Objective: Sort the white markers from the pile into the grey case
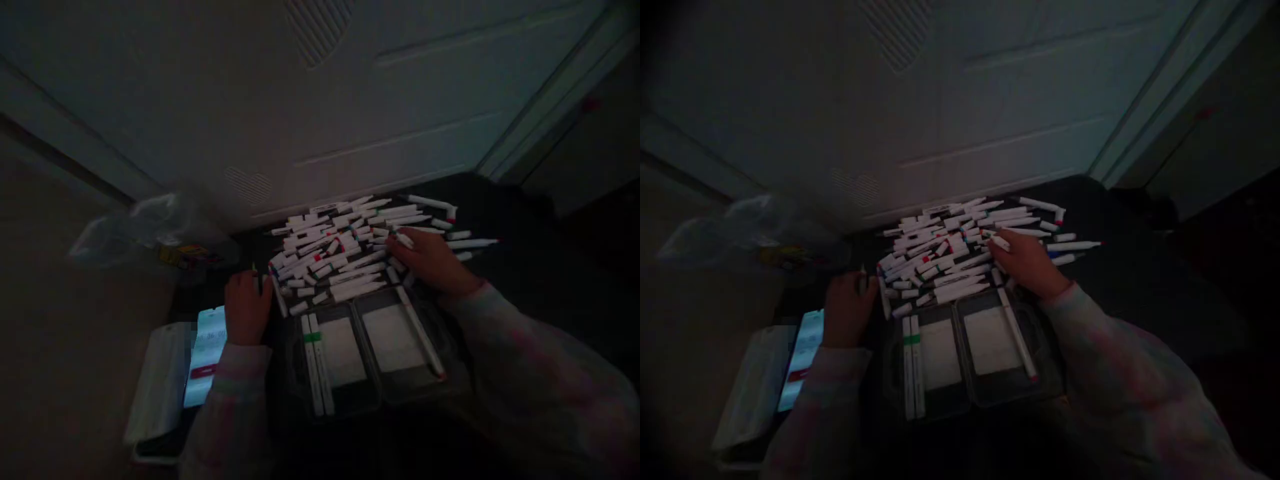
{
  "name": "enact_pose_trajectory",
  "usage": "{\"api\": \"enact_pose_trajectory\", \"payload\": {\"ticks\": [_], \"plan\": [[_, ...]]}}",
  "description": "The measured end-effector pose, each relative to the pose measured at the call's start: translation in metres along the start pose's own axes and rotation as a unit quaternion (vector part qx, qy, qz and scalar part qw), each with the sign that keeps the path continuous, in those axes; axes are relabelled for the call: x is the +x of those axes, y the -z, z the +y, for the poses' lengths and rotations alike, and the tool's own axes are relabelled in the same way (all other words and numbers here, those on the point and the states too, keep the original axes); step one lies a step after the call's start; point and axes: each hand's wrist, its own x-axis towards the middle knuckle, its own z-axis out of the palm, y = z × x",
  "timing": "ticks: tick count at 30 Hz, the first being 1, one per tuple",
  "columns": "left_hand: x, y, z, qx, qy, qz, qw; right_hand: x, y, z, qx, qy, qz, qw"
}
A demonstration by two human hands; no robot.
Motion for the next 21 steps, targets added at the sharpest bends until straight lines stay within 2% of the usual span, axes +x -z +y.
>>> {"api": "enact_pose_trajectory", "payload": {"ticks": [8,10,12,14,17,19,21], "plan": [[-0.0006,0.0031,0.0011,-0.018,0.006,-0.013,1.0,0.0006,0.0029,-0.0018,0.024,-0.004,0.007,1.0],[-0.0006,0.0039,0.0023,-0.023,0.01,-0.016,1.0,0.0003,0.0032,-0.0018,0.068,-0.022,0.0,0.997],[-0.0004,0.0046,0.0031,-0.029,0.013,-0.018,0.999,0.0001,0.0031,-0.0023,0.166,-0.054,-0.021,0.984],[-0.0001,0.0048,0.0034,-0.034,0.016,-0.02,0.999,0.0003,0.003,-0.0039,0.309,-0.095,-0.046,0.945],[0.0003,0.0046,0.0032,-0.04,0.014,-0.021,0.999,0.0017,0.0034,-0.0073,0.507,-0.145,-0.062,0.847],[0.0004,0.0042,0.0027,-0.044,0.008,-0.022,0.999,0.0031,0.0043,-0.009,0.582,-0.172,-0.066,0.792],[0.0006,0.004,0.0021,-0.047,0.003,-0.023,0.999,0.0045,0.0055,-0.0097,0.621,-0.193,-0.065,0.757]]}}
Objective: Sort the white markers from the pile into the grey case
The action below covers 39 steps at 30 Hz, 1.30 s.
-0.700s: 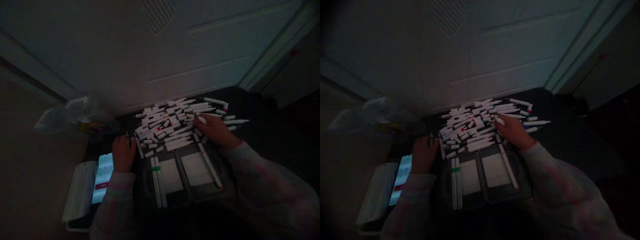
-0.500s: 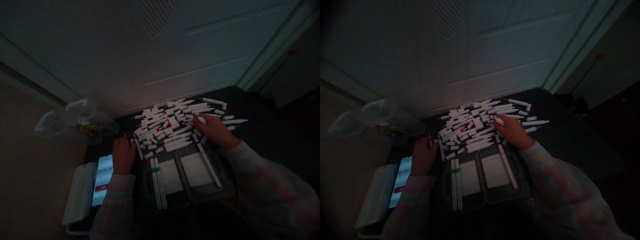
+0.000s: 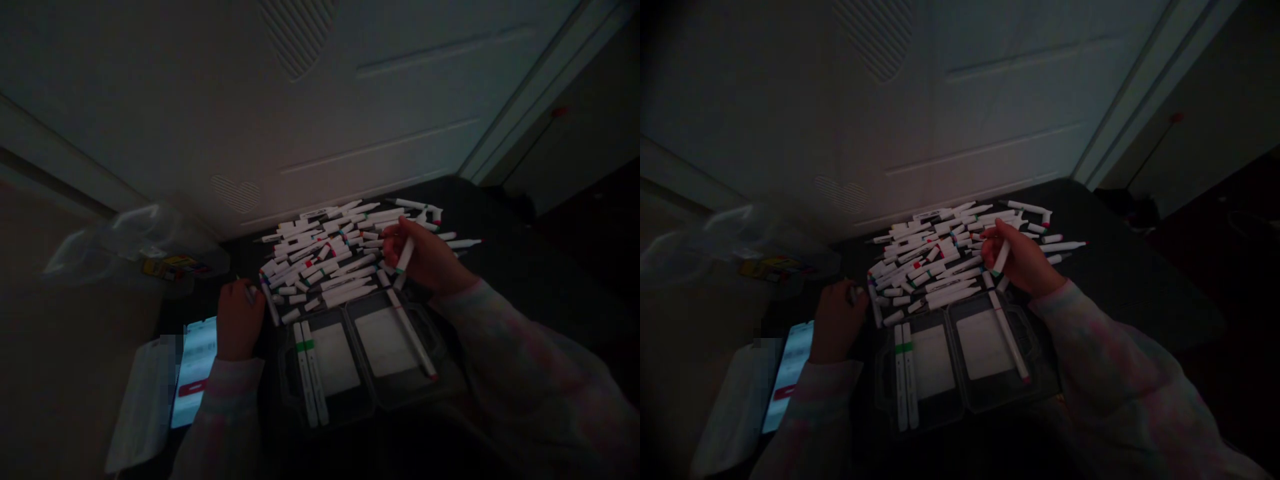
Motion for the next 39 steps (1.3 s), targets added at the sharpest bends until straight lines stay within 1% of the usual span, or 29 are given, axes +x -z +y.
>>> {"api": "enact_pose_trajectory", "payload": {"ticks": [6,16,20,26,29,35,39], "plan": [[0.0006,-0.0001,-0.0012,-0.007,-0.01,-0.004,1.0,0.0007,0.0005,-0.0039,0.056,-0.028,0.011,0.998],[0.0,0.0003,0.0014,-0.025,-0.01,-0.008,1.0,0.0,-0.0013,-0.0062,0.056,-0.027,0.025,0.998],[-0.0001,-0.0008,-0.0004,-0.018,-0.013,-0.003,1.0,0.0004,-0.0012,-0.0066,0.057,-0.026,0.024,0.998],[-0.001,-0.0003,-0.0011,-0.01,-0.032,0.014,0.999,-0.0003,-0.0003,-0.0049,0.057,-0.025,0.041,0.997],[-0.0016,0.0,-0.0002,-0.011,-0.036,0.023,0.999,-0.0002,0.0014,-0.0034,0.052,-0.023,0.031,0.998],[-0.0029,0.0017,0.0014,-0.013,-0.063,0.05,0.997,0.0008,0.003,-0.0029,0.055,-0.02,0.023,0.998],[-0.0042,0.0038,0.0027,-0.034,-0.116,0.052,0.991,0.0008,0.0027,-0.0032,0.055,-0.02,0.026,0.998]]}}
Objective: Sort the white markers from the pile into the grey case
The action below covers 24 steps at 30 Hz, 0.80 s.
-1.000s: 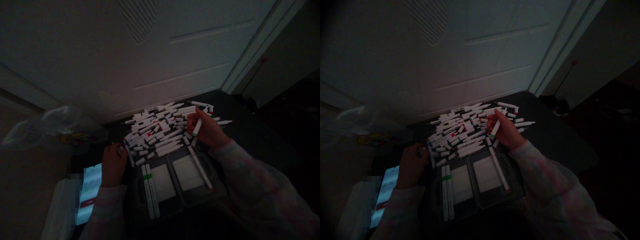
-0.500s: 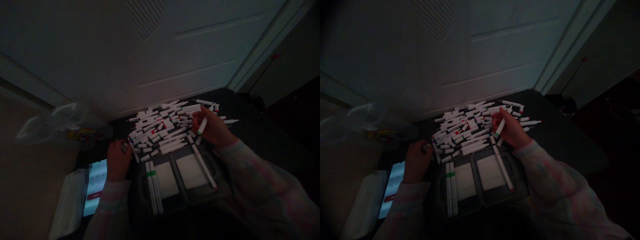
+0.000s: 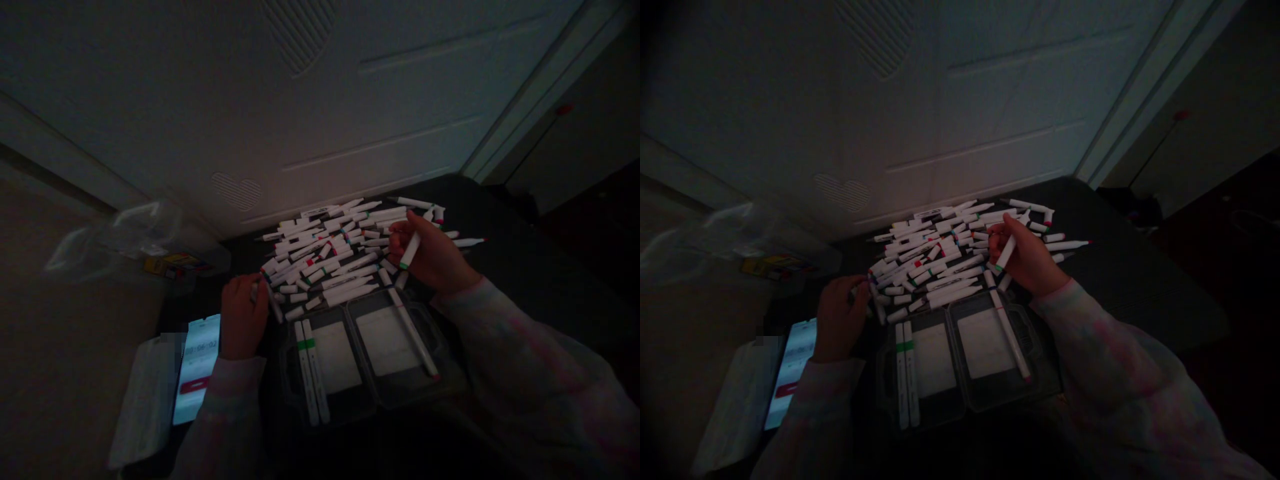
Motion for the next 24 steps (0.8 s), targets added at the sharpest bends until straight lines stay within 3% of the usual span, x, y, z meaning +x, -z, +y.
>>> {"api": "enact_pose_trajectory", "payload": {"ticks": [5,11,16,24], "plan": [[0.001,-0.005,0.003,0.008,-0.066,-0.034,0.997,0.0,0.0,0.001,-0.002,0.003,-0.002,1.0],[0.003,-0.015,0.009,0.063,-0.026,-0.108,0.992,0.0,-0.001,0.0,-0.001,0.0,0.002,1.0],[0.003,-0.014,0.005,0.07,0.008,-0.089,0.993,0.0,-0.001,0.0,-0.001,0.003,0.01,1.0],[0.02,-0.016,0.002,0.048,-0.013,-0.055,0.997,0.0,-0.001,0.001,-0.001,0.004,0.017,1.0]]}}
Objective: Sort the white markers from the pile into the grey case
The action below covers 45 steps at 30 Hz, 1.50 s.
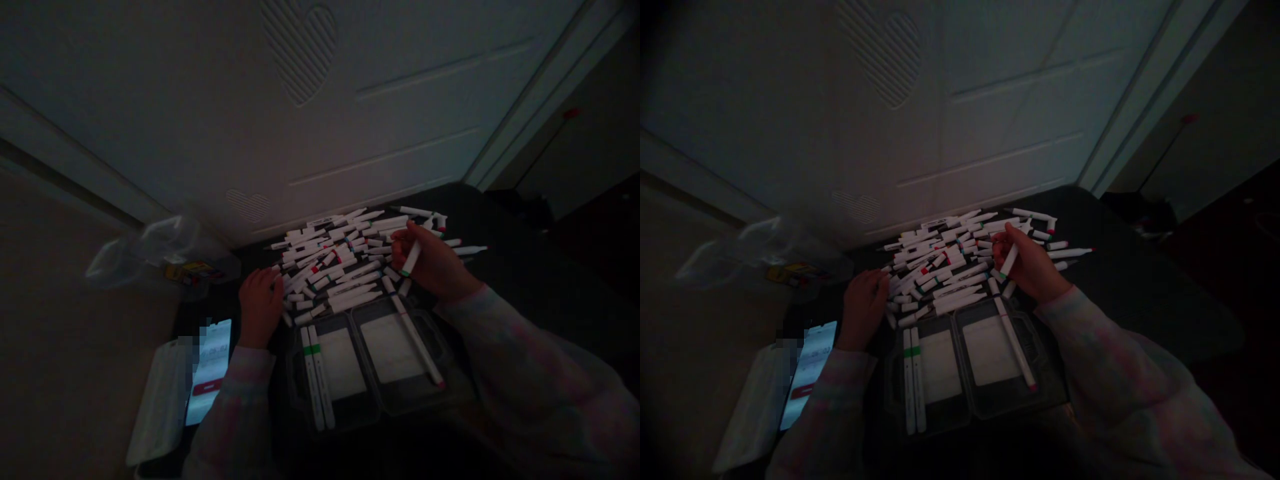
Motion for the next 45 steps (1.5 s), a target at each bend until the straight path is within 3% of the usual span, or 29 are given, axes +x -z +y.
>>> {"api": "enact_pose_trajectory", "payload": {"ticks": [10,20,25,33,39,41,43,44,45], "plan": [[0.044,0.008,0.018,0.082,-0.004,-0.062,0.995,0.0,0.0,0.0,0.013,-0.003,0.0,1.0],[0.061,0.018,0.021,0.11,-0.029,-0.112,0.987,0.007,0.003,0.008,0.017,0.004,-0.015,1.0],[0.06,0.017,0.018,0.098,-0.031,-0.129,0.986,0.01,0.006,0.008,0.034,-0.016,0.026,0.999],[0.056,0.016,0.015,0.021,0.0,-0.13,0.991,0.012,0.01,0.007,0.016,-0.008,0.007,1.0],[0.059,0.031,0.019,-0.151,0.023,-0.106,0.983,0.014,0.012,0.008,0.0,-0.005,0.018,1.0],[0.059,0.04,0.025,-0.227,0.022,-0.111,0.967,0.014,0.012,0.008,-0.001,-0.004,0.016,1.0],[0.057,0.049,0.033,-0.392,0.041,-0.111,0.912,0.013,0.012,0.008,-0.001,-0.004,0.011,1.0],[0.055,0.054,0.037,-0.517,0.064,-0.108,0.847,0.013,0.011,0.008,-0.001,-0.005,0.01,1.0],[0.053,0.059,0.041,-0.636,0.088,-0.11,0.759,0.013,0.011,0.007,-0.002,-0.006,0.01,1.0]]}}
